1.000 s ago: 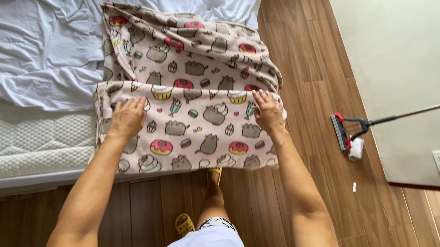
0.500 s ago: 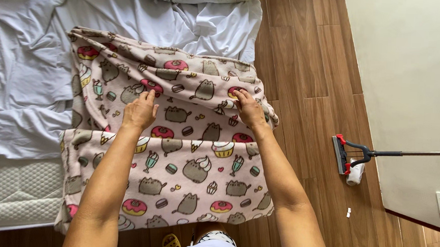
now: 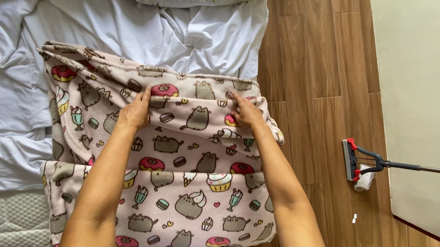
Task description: The person folds a patterned pink blanket on a white bed and places it on a stack of cushions near a window.
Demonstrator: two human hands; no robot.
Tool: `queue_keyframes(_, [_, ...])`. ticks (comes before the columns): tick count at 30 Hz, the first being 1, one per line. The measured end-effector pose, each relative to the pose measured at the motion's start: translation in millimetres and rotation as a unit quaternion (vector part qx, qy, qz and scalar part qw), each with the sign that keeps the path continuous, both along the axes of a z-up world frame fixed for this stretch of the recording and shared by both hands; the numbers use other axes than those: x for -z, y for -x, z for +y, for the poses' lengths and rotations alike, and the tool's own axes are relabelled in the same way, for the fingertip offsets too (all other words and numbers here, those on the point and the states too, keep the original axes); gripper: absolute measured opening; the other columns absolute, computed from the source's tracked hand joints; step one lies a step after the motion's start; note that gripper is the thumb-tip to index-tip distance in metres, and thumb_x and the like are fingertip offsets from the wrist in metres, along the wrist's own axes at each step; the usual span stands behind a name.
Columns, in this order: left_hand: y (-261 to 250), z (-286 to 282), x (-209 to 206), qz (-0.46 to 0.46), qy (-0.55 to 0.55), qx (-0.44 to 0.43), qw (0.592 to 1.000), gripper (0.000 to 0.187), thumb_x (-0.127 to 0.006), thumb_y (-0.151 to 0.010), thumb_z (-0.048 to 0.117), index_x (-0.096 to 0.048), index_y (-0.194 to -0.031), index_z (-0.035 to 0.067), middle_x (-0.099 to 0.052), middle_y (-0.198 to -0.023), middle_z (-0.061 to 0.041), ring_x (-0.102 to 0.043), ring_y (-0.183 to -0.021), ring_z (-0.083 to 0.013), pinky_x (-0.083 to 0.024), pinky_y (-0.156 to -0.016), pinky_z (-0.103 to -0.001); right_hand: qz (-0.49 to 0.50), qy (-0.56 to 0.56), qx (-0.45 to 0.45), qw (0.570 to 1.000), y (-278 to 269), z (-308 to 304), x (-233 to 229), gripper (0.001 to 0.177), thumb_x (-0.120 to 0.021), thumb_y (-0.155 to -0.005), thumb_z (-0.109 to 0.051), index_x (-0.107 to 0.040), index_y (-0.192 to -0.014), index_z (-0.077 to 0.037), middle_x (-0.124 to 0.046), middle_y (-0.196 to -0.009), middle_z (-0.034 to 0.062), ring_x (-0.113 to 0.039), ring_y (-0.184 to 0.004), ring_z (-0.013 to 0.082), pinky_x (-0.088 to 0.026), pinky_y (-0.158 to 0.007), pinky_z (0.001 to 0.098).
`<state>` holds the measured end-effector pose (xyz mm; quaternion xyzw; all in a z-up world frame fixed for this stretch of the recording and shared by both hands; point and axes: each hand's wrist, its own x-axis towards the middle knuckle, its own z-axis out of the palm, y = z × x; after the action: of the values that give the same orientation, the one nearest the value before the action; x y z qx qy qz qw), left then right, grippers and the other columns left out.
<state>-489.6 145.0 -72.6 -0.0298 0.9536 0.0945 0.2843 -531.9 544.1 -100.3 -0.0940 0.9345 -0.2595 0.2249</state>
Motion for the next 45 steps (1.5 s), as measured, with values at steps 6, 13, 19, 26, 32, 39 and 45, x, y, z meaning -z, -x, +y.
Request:
queue_keyframes(6, [74.1,-20.3,2.5,-0.024,0.005,0.052,0.998,0.027,-0.082,-0.084,0.029,-0.074,-0.104,0.013,-0.064,-0.108,-0.015,-0.068,-0.099,-0.032,-0.056,-0.094,-0.045,-0.133,0.016,0.05,0.99,54.2,43.4,-7.7,0.036,-0.07,-0.088,-0.008,-0.071,-0.122,-0.018,-0.073,-0.116,0.0089,-0.072,-0.105,0.0235,-0.055,-0.098,0.0341])
queue_keyframes(13, [140.5,18.7,-18.8,0.103,-0.021,0.028,0.994,0.066,-0.086,-0.08,0.039,-0.062,-0.135,0.012,-0.06,-0.133,-0.015,-0.063,-0.115,-0.0379,-0.051,-0.1,-0.051,0.019,-0.202,0.084,0.976,102.3,18.8,-65.7,0.04,-0.079,-0.086,-0.014,-0.069,-0.124,-0.02,-0.058,-0.139,0.016,-0.055,-0.123,0.0334,-0.045,-0.102,0.0514])
queue_keyframes(19, [136.6,8.8,-8.7,-0.159,0.036,0.021,0.986,0.14,-0.103,-0.05,0.057,-0.02,-0.159,0.024,-0.024,-0.161,-0.013,-0.02,-0.15,-0.0363,-0.005,-0.112,-0.071,-0.042,0.046,-0.072,0.995,82.2,-26.7,-21.9,0.112,-0.095,-0.058,-0.043,-0.038,-0.152,-0.023,-0.037,-0.155,0.0141,-0.034,-0.143,0.0351,-0.019,-0.117,0.062])
queue_keyframes(26, [127.2,-93.0,62.9,-0.042,0.242,0.109,0.963,0.038,-0.072,-0.088,0.015,-0.066,-0.126,0.021,-0.059,-0.142,-0.009,-0.052,-0.134,-0.0306,-0.015,-0.115,-0.074,-0.147,-0.171,-0.103,0.969,97.4,-39.3,-6.5,0.072,-0.09,-0.071,-0.04,-0.061,-0.136,-0.025,-0.064,-0.132,0.0047,-0.049,-0.132,0.0276,-0.025,-0.12,0.0569])
queue_keyframes(32, [144.1,-168.8,83.8,0.194,0.241,0.096,0.946,0.026,-0.055,-0.112,0.019,-0.074,-0.096,0.012,-0.072,-0.093,-0.009,-0.067,-0.087,-0.0242,-0.051,-0.085,-0.048,-0.074,-0.022,-0.005,0.997,134.2,-27.7,-24.1,0.033,-0.075,-0.086,-0.022,-0.074,-0.119,-0.027,-0.076,-0.102,-0.0024,-0.067,-0.094,0.0178,-0.045,-0.107,0.0438])
queue_keyframes(39, [166.6,-97.6,47.4,0.211,-0.042,-0.333,0.918,0.056,-0.051,-0.094,-0.005,-0.041,-0.148,0.005,-0.039,-0.146,-0.027,-0.06,-0.094,-0.0267,-0.06,-0.062,-0.032,0.306,-0.026,0.074,0.949,97.6,-100.8,-0.2,0.059,-0.081,-0.086,-0.025,-0.058,-0.137,-0.008,-0.056,-0.138,0.0195,-0.05,-0.131,0.0361,-0.033,-0.109,0.0584])
queue_keyframes(45, [3.8,-1.6,60.2,0.302,-0.062,0.012,0.951,0.06,-0.036,-0.108,0.055,-0.039,-0.143,0.006,-0.043,-0.151,-0.017,-0.041,-0.146,-0.0341,-0.023,-0.127,-0.066,0.235,0.024,-0.162,0.958,-38.2,-169.9,14.7,0.078,-0.051,-0.102,-0.07,-0.036,-0.162,-0.022,-0.019,-0.169,0.0201,-0.004,-0.157,0.0378,0.008,-0.119,0.0701])
